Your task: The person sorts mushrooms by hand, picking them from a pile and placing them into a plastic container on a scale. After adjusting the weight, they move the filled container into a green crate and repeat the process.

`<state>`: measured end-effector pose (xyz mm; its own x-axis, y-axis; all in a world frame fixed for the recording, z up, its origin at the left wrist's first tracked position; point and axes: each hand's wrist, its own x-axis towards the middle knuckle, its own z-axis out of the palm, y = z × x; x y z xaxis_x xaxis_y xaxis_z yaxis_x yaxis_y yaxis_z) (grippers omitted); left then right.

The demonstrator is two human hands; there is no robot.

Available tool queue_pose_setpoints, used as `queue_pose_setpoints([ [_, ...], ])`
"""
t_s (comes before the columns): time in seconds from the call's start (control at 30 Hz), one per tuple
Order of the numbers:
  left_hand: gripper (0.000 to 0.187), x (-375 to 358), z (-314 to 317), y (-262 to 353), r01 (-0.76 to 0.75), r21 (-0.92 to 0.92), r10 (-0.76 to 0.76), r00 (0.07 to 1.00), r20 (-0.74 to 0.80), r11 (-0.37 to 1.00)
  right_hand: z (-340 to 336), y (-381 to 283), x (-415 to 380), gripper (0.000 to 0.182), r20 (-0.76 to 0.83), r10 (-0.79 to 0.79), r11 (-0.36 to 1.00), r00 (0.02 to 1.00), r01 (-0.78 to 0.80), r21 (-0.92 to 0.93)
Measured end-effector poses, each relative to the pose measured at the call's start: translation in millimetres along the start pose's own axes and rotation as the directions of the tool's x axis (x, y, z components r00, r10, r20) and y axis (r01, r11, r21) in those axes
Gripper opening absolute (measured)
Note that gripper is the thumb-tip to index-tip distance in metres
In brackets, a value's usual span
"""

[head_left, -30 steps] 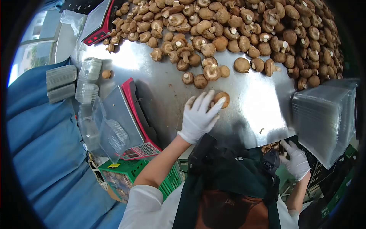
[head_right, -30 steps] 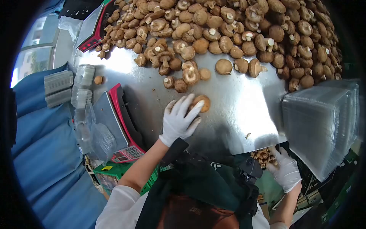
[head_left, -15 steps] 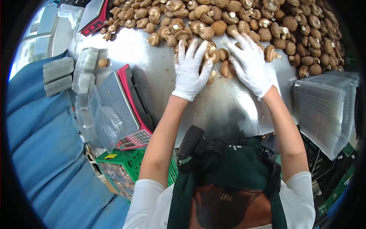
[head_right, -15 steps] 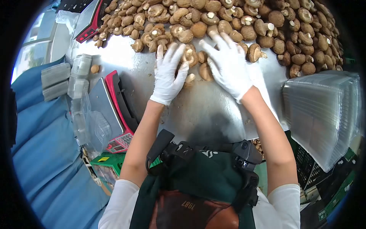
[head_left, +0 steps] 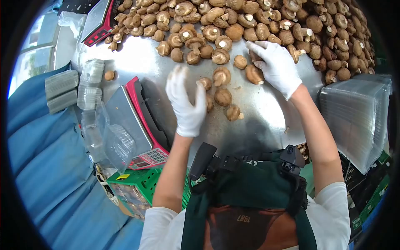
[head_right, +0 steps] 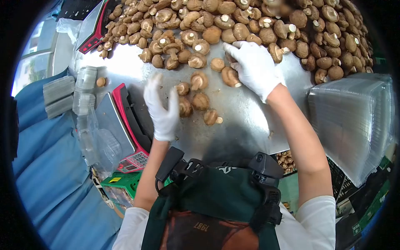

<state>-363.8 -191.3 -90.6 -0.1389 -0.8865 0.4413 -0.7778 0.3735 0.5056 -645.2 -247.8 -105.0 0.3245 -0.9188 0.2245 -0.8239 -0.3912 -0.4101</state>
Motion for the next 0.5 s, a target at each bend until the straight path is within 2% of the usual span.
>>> queue_pose_setpoints([
  [0.1,0.053,53.1,3.9,-23.0,-0.046,-0.095,0.044,0.999,-0.022,0.994,-31.5,-22.3,-20.8,0.042,-0.143,0.162,0.963,0.976,-0.124,0.241],
  [0.17,0.052,78.7,12.8,-31.5,-0.081,-0.066,0.082,0.997,0.014,0.995,-63.9,-26.2,-46.9,0.044,0.029,0.225,0.957,0.974,-0.227,0.182],
  [0.23,0.053,90.9,24.3,-37.3,-0.104,0.031,0.103,0.994,0.038,0.994,-81.3,-25.3,-64.0,0.045,0.167,0.209,0.961,0.964,-0.234,0.149],
  [0.27,0.052,96.1,40.1,-42.3,-0.108,0.101,0.097,0.989,0.109,0.989,-105.1,-27.4,-86.6,0.046,0.372,0.200,0.968,0.906,-0.242,0.068],
  [0.3,0.048,90.3,51.7,-46.3,-0.091,0.057,0.081,0.984,0.157,0.994,-127.3,-29.2,-113.5,0.047,0.558,0.201,0.972,0.805,-0.233,-0.015],
  [0.37,0.045,70.6,48.1,-29.2,-0.205,0.087,0.185,0.963,0.198,0.975,-141.0,-24.8,-149.9,0.049,0.663,0.259,0.960,0.702,-0.263,-0.096],
  [0.4,0.041,62.0,48.6,-25.1,-0.270,0.040,0.261,0.953,0.157,0.962,-144.4,-28.9,-155.8,0.049,0.631,0.318,0.938,0.708,-0.332,-0.099],
  [0.43,0.038,49.4,37.2,-6.5,-0.231,0.085,0.207,0.952,0.227,0.969,-147.2,-32.9,-159.8,0.049,0.599,0.376,0.911,0.707,-0.401,-0.098],
  [0.47,0.038,35.7,29.8,0.4,-0.144,-0.057,0.154,0.960,0.235,0.988,-147.9,-36.0,-161.3,0.049,0.566,0.432,0.879,0.702,-0.467,-0.092],
  [0.5,0.038,24.5,24.9,3.4,-0.053,-0.194,0.102,0.962,0.252,0.979,-144.5,-37.4,-157.0,0.047,0.522,0.428,0.878,0.737,-0.477,-0.046],
])
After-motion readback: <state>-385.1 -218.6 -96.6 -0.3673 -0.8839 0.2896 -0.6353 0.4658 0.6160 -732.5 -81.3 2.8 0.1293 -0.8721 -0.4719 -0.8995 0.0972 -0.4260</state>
